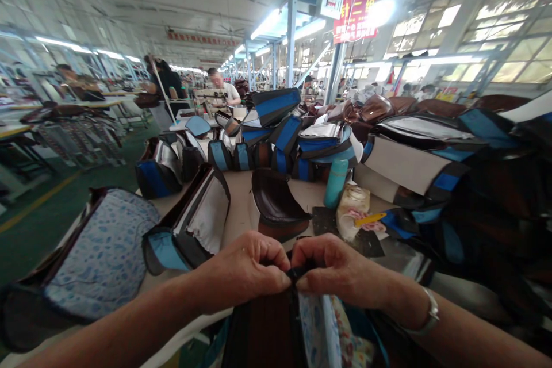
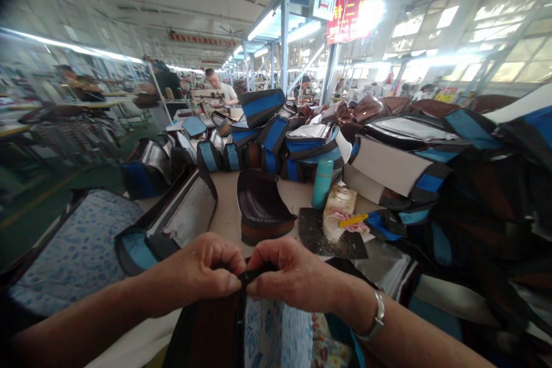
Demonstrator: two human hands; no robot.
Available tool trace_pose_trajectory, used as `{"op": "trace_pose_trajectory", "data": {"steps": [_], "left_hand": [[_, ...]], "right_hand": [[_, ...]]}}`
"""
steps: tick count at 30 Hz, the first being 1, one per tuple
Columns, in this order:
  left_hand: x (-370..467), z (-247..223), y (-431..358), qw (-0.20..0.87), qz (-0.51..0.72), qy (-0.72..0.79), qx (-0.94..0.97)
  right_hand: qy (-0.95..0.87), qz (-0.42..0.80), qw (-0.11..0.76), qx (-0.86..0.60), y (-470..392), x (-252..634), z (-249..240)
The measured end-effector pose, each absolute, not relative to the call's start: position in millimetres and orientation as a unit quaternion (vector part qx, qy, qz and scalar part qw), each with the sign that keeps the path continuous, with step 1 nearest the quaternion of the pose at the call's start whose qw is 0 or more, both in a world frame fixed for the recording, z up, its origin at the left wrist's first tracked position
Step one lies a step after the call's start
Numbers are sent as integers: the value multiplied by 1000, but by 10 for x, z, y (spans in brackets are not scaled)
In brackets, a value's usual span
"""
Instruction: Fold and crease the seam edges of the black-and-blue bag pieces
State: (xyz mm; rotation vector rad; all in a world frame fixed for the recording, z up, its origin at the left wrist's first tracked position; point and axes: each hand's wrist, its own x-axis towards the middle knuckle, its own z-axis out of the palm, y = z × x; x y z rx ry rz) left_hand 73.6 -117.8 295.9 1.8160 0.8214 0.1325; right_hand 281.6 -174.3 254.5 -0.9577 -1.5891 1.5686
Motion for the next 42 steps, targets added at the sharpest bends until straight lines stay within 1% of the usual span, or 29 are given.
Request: {"op": "trace_pose_trajectory", "data": {"steps": [2,7,13,19,26,28,29,32,35,39,41,42], "left_hand": [[741,2966,-1182,536,52,342,770],[775,2995,-1208,480,47,367,795],[774,3024,-1214,462,30,350,815],[791,3066,-1236,430,20,341,836],[827,3029,-1304,298,44,320,898],[818,3024,-1301,287,51,324,900],[809,3029,-1288,303,48,328,893],[772,3064,-1207,404,17,325,855],[742,3088,-1115,475,-9,296,829],[731,3063,-1088,474,-63,291,829],[729,3045,-1112,455,-66,280,843],[728,3039,-1127,445,-59,269,852]], "right_hand": [[-616,594,351,-380,-1744,2797,2534],[-619,588,354,-381,-1749,2786,2527],[-631,589,340,-373,-1724,2819,2487],[-623,568,356,-402,-1754,2831,2510],[-667,468,368,-449,-1760,2766,2505],[-689,406,389,-457,-1770,2746,2467],[-710,362,405,-448,-1779,2742,2445],[-790,222,429,-377,-1815,2762,2391],[-860,80,381,-330,-1854,2798,2377],[-899,-82,292,-317,-1932,2822,2368],[-905,-112,275,-305,-1982,2835,2345],[-903,-90,291,-302,-2003,2847,2332]]}}
